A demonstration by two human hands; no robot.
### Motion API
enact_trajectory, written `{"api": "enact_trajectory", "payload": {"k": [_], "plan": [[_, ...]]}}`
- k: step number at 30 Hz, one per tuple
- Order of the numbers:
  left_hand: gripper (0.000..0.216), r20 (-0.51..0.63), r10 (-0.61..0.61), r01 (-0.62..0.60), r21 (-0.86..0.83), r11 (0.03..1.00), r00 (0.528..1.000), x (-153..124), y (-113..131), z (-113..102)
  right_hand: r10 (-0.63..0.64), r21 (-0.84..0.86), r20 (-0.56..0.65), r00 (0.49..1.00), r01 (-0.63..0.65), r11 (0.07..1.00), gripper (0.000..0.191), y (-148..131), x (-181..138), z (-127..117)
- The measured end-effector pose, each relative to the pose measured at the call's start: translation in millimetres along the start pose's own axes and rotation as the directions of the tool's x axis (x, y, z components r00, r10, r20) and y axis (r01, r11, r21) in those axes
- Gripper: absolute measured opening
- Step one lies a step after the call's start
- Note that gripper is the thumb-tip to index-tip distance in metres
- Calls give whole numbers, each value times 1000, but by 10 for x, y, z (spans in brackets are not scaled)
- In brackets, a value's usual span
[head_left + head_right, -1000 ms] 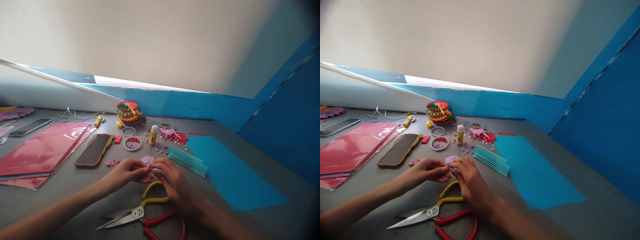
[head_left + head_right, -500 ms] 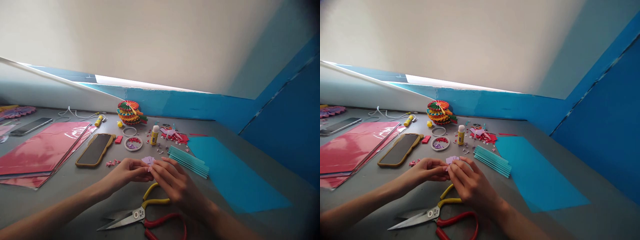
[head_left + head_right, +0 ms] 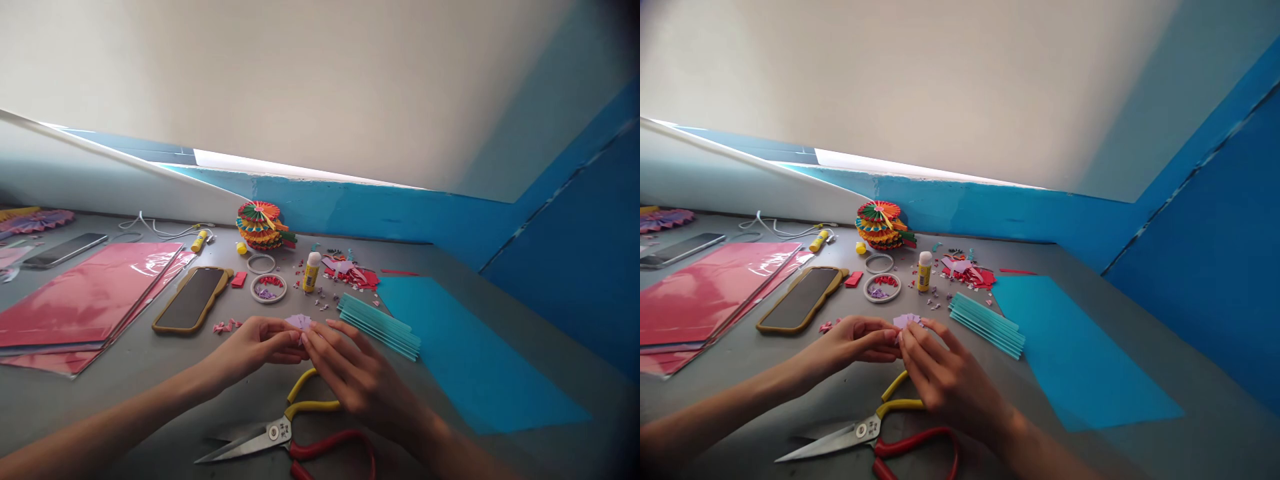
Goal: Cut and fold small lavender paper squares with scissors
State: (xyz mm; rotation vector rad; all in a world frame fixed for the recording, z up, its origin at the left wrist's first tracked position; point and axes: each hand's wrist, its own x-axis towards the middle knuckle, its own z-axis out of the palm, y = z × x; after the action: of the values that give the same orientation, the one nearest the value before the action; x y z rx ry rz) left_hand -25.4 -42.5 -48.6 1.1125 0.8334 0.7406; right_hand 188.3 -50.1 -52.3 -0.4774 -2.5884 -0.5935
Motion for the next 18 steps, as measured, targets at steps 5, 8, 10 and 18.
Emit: {"api": "enact_trajectory", "payload": {"k": [5,8,10,18], "plan": [[29,-2,40,-40,16,999,999,-5,-1,-20,86,234,-5,996,-82,969,36,43,-31,28],[27,-23,61,-60,38,997,998,-20,24,-10,377,578,44,925,-332,746,35,57,-10,33],[26,-17,73,-72,56,996,997,-35,35,18,557,737,184,810,-489,467,22,40,35,13],[21,33,79,-79,4,997,996,-81,-22,123,599,788,469,649,-613,47,21,-130,153,-62]]}}
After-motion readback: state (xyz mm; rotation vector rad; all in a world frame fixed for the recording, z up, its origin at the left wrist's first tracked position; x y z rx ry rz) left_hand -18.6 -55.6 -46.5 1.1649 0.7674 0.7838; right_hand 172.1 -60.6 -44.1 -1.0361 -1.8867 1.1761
